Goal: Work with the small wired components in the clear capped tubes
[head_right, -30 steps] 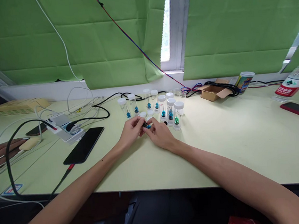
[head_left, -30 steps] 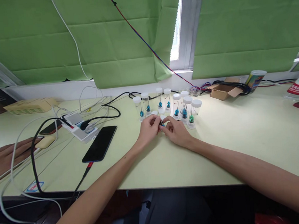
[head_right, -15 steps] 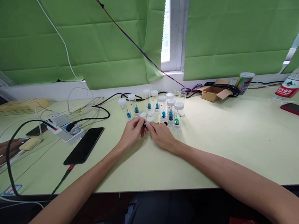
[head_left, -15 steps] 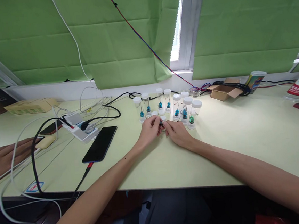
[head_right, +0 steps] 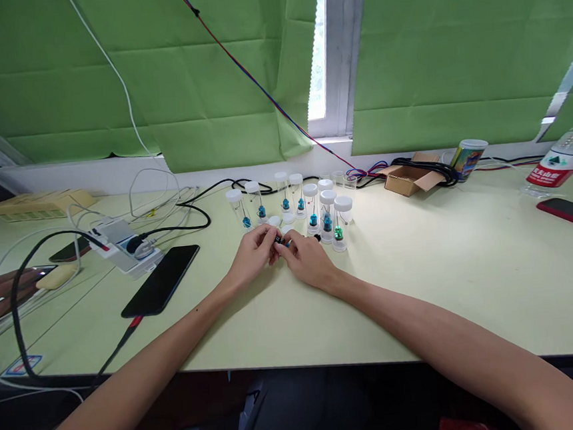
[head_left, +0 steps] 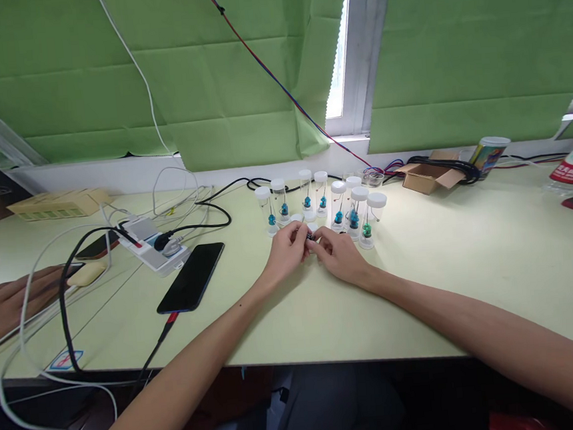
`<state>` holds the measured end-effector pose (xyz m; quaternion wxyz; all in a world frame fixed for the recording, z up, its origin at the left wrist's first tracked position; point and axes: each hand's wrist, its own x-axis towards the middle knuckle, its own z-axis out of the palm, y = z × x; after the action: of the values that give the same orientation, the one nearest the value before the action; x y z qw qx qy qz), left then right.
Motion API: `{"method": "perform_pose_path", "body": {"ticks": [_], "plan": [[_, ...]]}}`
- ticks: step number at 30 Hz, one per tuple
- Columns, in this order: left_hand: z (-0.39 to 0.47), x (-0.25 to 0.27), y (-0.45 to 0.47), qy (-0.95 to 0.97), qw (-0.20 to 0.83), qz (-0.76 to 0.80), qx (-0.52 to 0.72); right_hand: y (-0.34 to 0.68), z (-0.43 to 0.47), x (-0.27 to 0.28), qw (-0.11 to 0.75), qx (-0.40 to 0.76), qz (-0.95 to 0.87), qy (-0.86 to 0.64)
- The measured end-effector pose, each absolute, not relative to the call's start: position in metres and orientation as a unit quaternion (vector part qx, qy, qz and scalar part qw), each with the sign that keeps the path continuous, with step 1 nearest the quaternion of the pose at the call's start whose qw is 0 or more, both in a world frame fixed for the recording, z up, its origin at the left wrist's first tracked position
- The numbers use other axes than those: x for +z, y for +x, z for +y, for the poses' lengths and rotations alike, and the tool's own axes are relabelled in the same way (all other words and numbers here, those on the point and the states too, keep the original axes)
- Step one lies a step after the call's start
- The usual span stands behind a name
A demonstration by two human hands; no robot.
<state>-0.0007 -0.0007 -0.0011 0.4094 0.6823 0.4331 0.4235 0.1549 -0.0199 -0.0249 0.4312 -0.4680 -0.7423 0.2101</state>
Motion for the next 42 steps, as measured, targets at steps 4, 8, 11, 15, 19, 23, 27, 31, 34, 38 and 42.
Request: {"method": "perform_pose_path", "body": {"ticks": [4, 8, 11, 15, 19, 23, 27, 31, 34, 38, 42], "plan": [[-0.0005, -0.0017, -0.0003, 0.689, 0.407, 0.426, 0.422, 0.1547, -0.0195, -0.0238, 0.425, 0.2, -0.755, -0.458], [-0.0002, -0.0019, -0.0002, 0.69, 0.409, 0.422, 0.424, 0.1548, -0.0177, -0.0248, 0.417, 0.2, -0.76, -0.457], [0.0002, -0.0021, -0.0004, 0.686, 0.408, 0.425, 0.427, 0.155, -0.018, -0.0247, 0.424, 0.209, -0.75, -0.463], [0.0005, -0.002, -0.0006, 0.684, 0.403, 0.43, 0.43, 0.1548, -0.0195, -0.0256, 0.43, 0.22, -0.735, -0.476], [0.0001, -0.0013, -0.0007, 0.681, 0.4, 0.437, 0.431, 0.1553, -0.0187, -0.0288, 0.434, 0.226, -0.734, -0.471], [-0.001, 0.0002, -0.0007, 0.684, 0.397, 0.436, 0.43, 0.1557, -0.0184, -0.0296, 0.436, 0.225, -0.74, -0.46], [-0.0027, 0.002, -0.0006, 0.689, 0.394, 0.438, 0.422, 0.1551, -0.0195, -0.0268, 0.429, 0.218, -0.747, -0.459], [-0.002, 0.0008, -0.0002, 0.696, 0.391, 0.432, 0.42, 0.1547, -0.0189, -0.0244, 0.423, 0.203, -0.76, -0.45], [-0.0003, -0.0012, 0.0, 0.696, 0.388, 0.431, 0.422, 0.1547, -0.018, -0.0239, 0.421, 0.199, -0.76, -0.453], [0.0006, -0.0028, -0.0004, 0.694, 0.384, 0.434, 0.428, 0.1546, -0.0186, -0.0248, 0.429, 0.209, -0.747, -0.463], [-0.0002, -0.0025, -0.0008, 0.687, 0.386, 0.438, 0.432, 0.1542, -0.0191, -0.0274, 0.433, 0.223, -0.733, -0.475]]}}
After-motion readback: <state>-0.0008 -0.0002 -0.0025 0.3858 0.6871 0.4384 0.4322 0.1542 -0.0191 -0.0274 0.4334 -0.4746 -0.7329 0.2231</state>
